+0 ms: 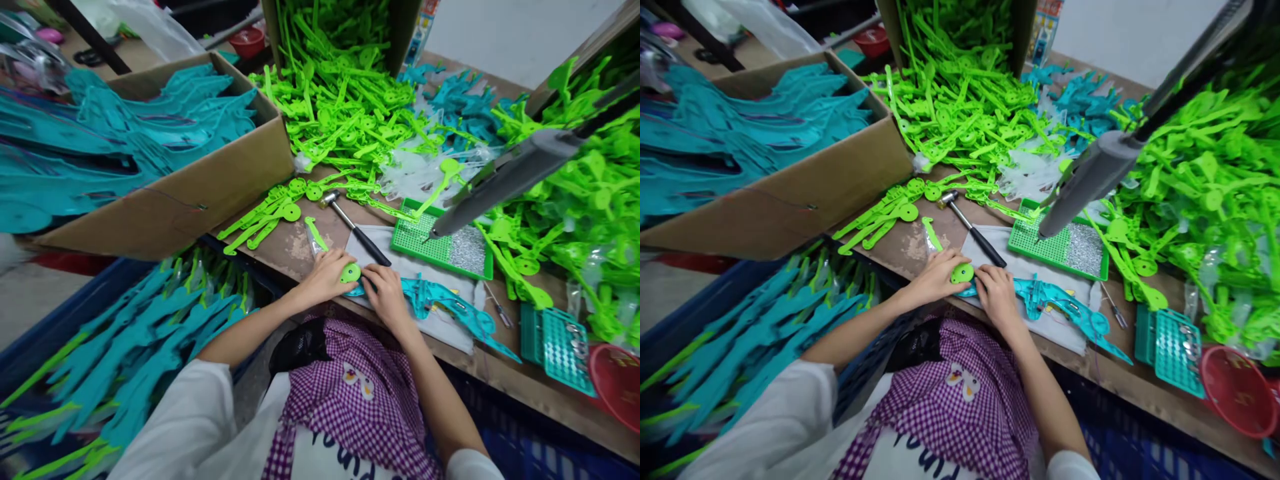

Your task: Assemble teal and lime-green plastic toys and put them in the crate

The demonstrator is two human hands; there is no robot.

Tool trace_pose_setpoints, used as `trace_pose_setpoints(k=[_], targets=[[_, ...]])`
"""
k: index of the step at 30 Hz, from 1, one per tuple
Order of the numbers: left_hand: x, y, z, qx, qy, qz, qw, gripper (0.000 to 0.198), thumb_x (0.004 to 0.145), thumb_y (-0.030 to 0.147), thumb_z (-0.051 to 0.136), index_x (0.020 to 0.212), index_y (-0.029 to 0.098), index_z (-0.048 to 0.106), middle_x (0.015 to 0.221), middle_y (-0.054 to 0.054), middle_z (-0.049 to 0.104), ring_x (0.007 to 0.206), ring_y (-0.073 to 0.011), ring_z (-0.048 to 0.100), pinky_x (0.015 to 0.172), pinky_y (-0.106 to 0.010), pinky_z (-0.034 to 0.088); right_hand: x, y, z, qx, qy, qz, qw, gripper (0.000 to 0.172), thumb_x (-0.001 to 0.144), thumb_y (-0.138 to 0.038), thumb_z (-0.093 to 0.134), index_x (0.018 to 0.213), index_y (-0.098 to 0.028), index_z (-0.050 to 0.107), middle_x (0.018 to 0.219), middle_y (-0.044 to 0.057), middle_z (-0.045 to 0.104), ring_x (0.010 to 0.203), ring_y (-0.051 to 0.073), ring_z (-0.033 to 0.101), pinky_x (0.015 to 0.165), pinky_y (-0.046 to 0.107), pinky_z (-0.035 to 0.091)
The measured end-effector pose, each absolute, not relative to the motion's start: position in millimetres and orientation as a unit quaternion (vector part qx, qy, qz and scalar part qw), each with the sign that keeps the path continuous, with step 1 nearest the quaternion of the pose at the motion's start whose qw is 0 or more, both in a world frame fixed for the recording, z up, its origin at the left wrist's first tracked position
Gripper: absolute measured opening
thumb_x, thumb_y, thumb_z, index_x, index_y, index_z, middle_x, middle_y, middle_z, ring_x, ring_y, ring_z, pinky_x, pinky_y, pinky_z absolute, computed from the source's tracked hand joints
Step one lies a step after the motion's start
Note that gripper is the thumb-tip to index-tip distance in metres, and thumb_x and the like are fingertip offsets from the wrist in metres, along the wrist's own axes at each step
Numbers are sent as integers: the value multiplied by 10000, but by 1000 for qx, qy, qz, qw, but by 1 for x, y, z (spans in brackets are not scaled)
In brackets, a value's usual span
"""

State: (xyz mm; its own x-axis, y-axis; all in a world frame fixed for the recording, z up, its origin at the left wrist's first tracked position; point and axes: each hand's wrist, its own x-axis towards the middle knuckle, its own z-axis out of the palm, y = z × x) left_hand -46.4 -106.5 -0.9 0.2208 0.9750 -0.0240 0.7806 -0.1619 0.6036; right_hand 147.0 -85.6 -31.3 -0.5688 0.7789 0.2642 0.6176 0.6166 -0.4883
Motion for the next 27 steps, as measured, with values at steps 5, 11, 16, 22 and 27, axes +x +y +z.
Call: trace_pose_setpoints(k=[5,11,16,22,27], targets=[[-37,-105,-5,708,626,229,233,332,692,292,704,987,190,591,1002,-44,614,1023,-256,557,912,-398,371,146,-83,-35,-394,-873,150,246,198,945,-266,503,1021,-216,679,1062,61,691,985,198,585,813,365,376],[-40,-102,-6,719,616,217,238,348,691,310,713,991,191,583,1011,-44,628,1021,-255,562,907,-406,370,144,-82,-41,-397,-868,144,262,151,924,-243,538,985,-208,671,1045,54,692,974,199,577,807,360,365],[-43,-102,-5,727,608,204,246,372,708,326,712,1023,185,574,1054,-54,611,1052,-256,559,943,-413,362,141,-76,-38,-399,-873,145,241,130,908,-242,546,962,-216,662,997,56,677,949,224,548,784,364,383],[-45,-104,-4,727,602,221,244,358,718,326,702,1020,195,563,1055,-56,610,1056,-244,548,942,-394,370,140,-73,-38,-365,-896,93,235,181,935,-235,486,987,-210,658,1008,84,673,915,236,516,790,382,367],[-39,-113,-5,716,626,223,214,356,717,313,689,1032,200,569,1074,-57,624,1091,-255,541,984,-421,330,143,-77,-43,-345,-903,57,250,208,952,-216,448,1021,-203,644,1041,77,681,938,228,517,816,390,341]])
